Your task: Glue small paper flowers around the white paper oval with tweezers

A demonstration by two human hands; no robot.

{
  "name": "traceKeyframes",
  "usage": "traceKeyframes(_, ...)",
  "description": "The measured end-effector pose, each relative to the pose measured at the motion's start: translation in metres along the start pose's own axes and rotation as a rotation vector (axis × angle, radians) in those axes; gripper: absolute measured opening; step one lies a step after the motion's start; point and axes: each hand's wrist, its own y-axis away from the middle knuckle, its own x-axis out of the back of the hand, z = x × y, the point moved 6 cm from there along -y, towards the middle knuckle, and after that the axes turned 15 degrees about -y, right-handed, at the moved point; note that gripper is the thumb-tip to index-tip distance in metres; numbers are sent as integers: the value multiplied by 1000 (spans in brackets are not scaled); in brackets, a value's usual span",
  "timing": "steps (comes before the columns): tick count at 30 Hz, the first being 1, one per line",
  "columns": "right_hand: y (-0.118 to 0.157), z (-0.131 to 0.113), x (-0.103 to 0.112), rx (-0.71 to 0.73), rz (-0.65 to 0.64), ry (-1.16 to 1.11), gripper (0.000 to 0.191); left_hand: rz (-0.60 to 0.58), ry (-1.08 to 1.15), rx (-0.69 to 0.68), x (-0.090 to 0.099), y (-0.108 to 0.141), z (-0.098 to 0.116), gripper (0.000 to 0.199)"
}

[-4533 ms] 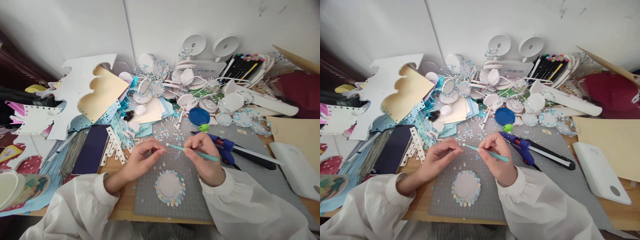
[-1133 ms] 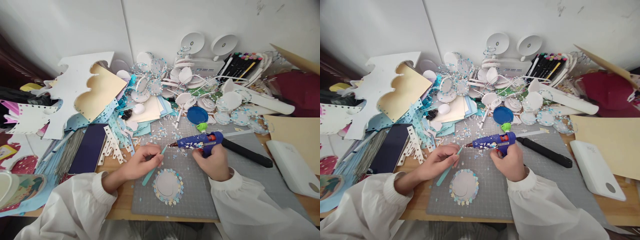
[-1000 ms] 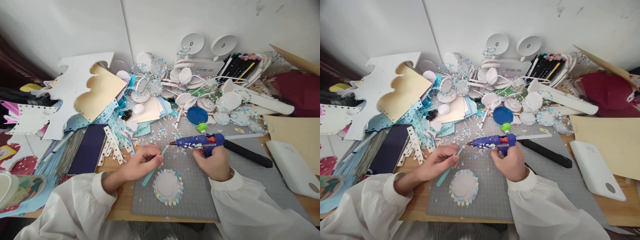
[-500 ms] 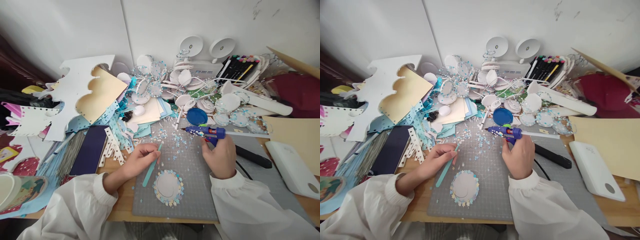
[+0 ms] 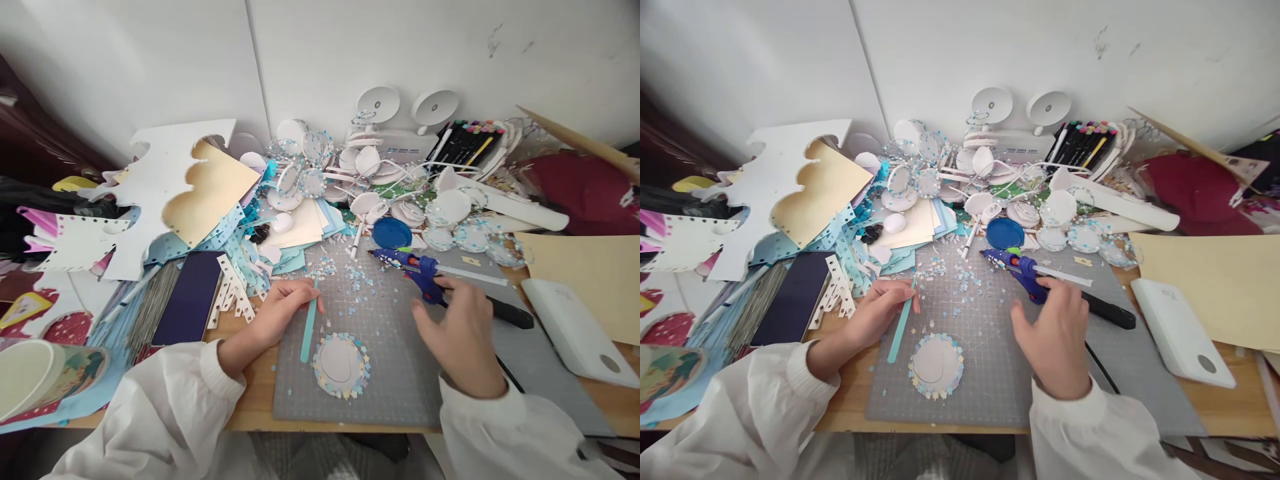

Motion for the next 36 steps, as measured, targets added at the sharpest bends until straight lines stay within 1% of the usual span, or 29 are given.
traceKeyframes(2, 13, -11, 17, -1, 26, -86, 39, 10, 30, 5, 0, 0, -1, 34)
traceKeyframes(3, 18, -17, 25, 1, 42, -124, 35, 11, 46, 11, 0, 0, -2, 34)
traceKeyframes(4, 21, -24, 31, 10, 39, -172, 26, 11, 62, 17, 0, 0, -3, 34)
traceKeyframes(5, 23, -32, 34, 36, 19, -224, 16, 10, 76, 22, 0, -1, -4, 33)
traceKeyframes(6, 24, -41, 35, 73, -11, -276, 14, 8, 89, 26, 0, -1, -5, 33)
traceKeyframes(7, 24, -49, 35, 117, -48, -329, 18, 6, 101, 28, 0, 0, -5, 33)
traceKeyframes(9, 19, -67, 30, 213, -117, -423, 26, 2, 123, 34, -1, 0, -7, 32)
traceKeyframes(11, 13, -84, 23, 324, -172, -474, 30, -7, 136, 46, -1, 0, -8, 31)
traceKeyframes(14, 3, -109, 11, 510, -232, -486, 35, -17, 152, 60, -2, -1, -10, 31)
traceKeyframes(16, -2, -121, 2, 591, -265, -488, 34, -14, 169, 58, -1, -1, -10, 30)
traceKeyframes(19, -5, -131, -15, 644, -361, -479, 22, 0, 215, 55, 0, -2, -10, 29)
traceKeyframes(20, -4, -133, -21, 651, -404, -468, 22, 2, 236, 55, 0, -3, -9, 29)
traceKeyframes(22, -2, -136, -32, 657, -477, -441, 38, 11, 290, 50, 0, -4, -8, 28)
traceKeyframes(23, 0, -137, -36, 662, -496, -426, 43, 22, 320, 46, 1, -4, -7, 27)
traceKeyframes(24, 1, -138, -39, 671, -505, -413, 45, 35, 349, 42, 1, -5, -7, 28)
traceKeyframes(27, 2, -143, -40, 740, -473, -395, 35, 58, 382, 34, 1, -5, -6, 36)
traceKeyframes(32, 4, -147, -34, 915, -280, -335, 19, 36, 271, 13, -1, -2, -6, 40)
traceKeyframes(36, 10, -149, -30, 1055, -166, -310, 13, -4, 166, -23, -5, 1, 0, 41)
